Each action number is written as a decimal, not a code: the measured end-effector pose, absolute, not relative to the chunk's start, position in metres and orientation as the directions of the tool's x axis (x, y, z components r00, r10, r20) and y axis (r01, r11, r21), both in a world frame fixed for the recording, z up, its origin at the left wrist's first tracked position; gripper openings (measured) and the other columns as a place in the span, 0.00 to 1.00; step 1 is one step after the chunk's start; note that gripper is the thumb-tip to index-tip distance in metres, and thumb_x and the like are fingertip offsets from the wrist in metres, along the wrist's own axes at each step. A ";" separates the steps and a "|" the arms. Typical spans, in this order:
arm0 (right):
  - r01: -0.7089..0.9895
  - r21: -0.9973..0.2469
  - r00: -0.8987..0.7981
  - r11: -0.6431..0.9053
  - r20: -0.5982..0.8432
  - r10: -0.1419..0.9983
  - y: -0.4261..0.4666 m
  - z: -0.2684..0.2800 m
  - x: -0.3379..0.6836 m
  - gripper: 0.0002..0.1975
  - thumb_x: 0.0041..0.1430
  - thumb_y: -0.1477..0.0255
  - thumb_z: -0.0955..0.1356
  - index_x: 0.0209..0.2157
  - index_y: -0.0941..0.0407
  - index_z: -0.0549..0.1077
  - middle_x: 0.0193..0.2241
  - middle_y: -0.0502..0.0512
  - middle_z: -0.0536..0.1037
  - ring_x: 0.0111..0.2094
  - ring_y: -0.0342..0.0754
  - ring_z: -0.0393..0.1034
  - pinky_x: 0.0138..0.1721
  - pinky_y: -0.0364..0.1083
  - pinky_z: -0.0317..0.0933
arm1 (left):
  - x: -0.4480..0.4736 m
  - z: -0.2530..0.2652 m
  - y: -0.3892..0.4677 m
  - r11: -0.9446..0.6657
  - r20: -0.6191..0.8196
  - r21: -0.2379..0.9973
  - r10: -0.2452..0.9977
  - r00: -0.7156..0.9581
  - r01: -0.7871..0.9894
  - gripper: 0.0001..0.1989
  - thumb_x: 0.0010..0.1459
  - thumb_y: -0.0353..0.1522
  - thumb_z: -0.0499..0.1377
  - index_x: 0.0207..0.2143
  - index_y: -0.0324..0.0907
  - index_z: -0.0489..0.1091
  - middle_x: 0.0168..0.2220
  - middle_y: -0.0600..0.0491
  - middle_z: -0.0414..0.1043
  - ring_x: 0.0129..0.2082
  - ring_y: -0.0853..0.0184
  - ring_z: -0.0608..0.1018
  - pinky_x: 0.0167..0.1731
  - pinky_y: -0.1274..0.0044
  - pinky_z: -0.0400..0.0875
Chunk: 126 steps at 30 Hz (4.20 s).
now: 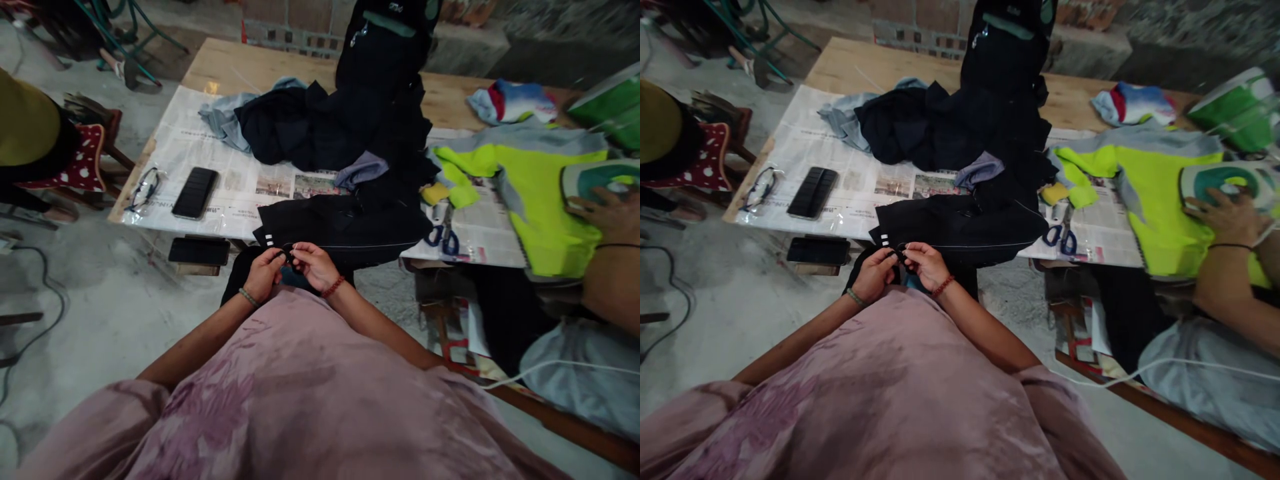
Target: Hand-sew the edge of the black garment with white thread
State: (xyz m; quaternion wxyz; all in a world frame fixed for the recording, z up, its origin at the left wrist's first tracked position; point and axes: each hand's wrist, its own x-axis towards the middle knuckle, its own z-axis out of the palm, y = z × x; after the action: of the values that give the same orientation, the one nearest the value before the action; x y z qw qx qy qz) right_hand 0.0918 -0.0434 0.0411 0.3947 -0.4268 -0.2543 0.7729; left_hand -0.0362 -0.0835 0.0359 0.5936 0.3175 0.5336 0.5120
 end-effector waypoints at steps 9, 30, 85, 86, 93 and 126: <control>-0.180 -0.918 -0.149 -0.353 -0.329 0.933 -0.046 0.034 0.087 0.08 0.44 0.67 0.68 0.27 0.56 0.73 0.23 0.47 0.73 0.19 0.36 0.61 0.21 0.39 0.54 | -0.035 0.038 -0.084 0.321 -0.355 0.915 0.929 -0.105 -0.245 0.11 0.46 0.35 0.60 0.31 0.38 0.66 0.22 0.56 0.69 0.10 0.80 0.60 0.09 0.85 0.51; -0.303 -0.834 -0.110 -0.462 -0.451 0.886 -0.039 0.038 0.090 0.07 0.42 0.69 0.68 0.23 0.57 0.68 0.16 0.43 0.67 0.14 0.34 0.55 0.15 0.37 0.48 | -0.034 0.039 -0.083 -0.063 0.125 0.906 0.985 -0.121 0.418 0.08 0.52 0.31 0.55 0.32 0.40 0.72 0.40 0.50 0.67 0.27 0.74 0.71 0.27 0.81 0.70; -0.027 -0.955 -0.077 -0.295 -0.292 0.953 -0.042 0.041 0.093 0.05 0.44 0.69 0.67 0.23 0.56 0.69 0.16 0.43 0.67 0.16 0.36 0.57 0.17 0.37 0.51 | -0.036 0.065 -0.088 -0.362 0.234 0.620 0.932 0.276 0.696 0.12 0.53 0.27 0.51 0.35 0.42 0.72 0.46 0.50 0.69 0.45 0.66 0.72 0.45 0.75 0.67; -0.053 -0.949 -0.074 -0.310 -0.306 0.949 -0.041 0.041 0.093 0.04 0.44 0.70 0.67 0.23 0.56 0.69 0.16 0.43 0.68 0.16 0.36 0.57 0.17 0.37 0.51 | -0.036 0.064 -0.088 -0.360 0.231 0.613 0.933 0.276 0.703 0.12 0.54 0.27 0.50 0.35 0.42 0.72 0.44 0.50 0.70 0.43 0.67 0.72 0.45 0.76 0.68; -0.252 -0.872 -0.056 -0.419 -0.419 0.906 -0.038 0.041 0.086 0.04 0.44 0.72 0.66 0.22 0.58 0.67 0.14 0.43 0.68 0.14 0.34 0.55 0.15 0.36 0.48 | -0.037 0.056 -0.090 -0.390 0.292 0.611 0.920 0.262 0.689 0.12 0.55 0.27 0.49 0.35 0.40 0.72 0.42 0.49 0.71 0.41 0.68 0.73 0.42 0.78 0.69; -0.408 -0.841 -0.168 -0.354 -0.312 0.935 0.028 0.085 0.123 0.05 0.56 0.70 0.64 0.31 0.54 0.60 0.22 0.42 0.72 0.23 0.37 0.71 0.22 0.37 0.64 | -0.054 0.048 -0.077 0.377 -0.413 0.905 0.888 -0.200 -0.196 0.21 0.41 0.32 0.62 0.40 0.38 0.67 0.16 0.63 0.57 0.11 0.81 0.58 0.09 0.86 0.45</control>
State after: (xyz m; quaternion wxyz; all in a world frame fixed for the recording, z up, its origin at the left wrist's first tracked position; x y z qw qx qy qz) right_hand 0.1233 0.0280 0.0846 0.4794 -0.4315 -0.3053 0.7006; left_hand -0.0537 -0.0774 0.0481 0.5645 0.2849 0.6080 0.4801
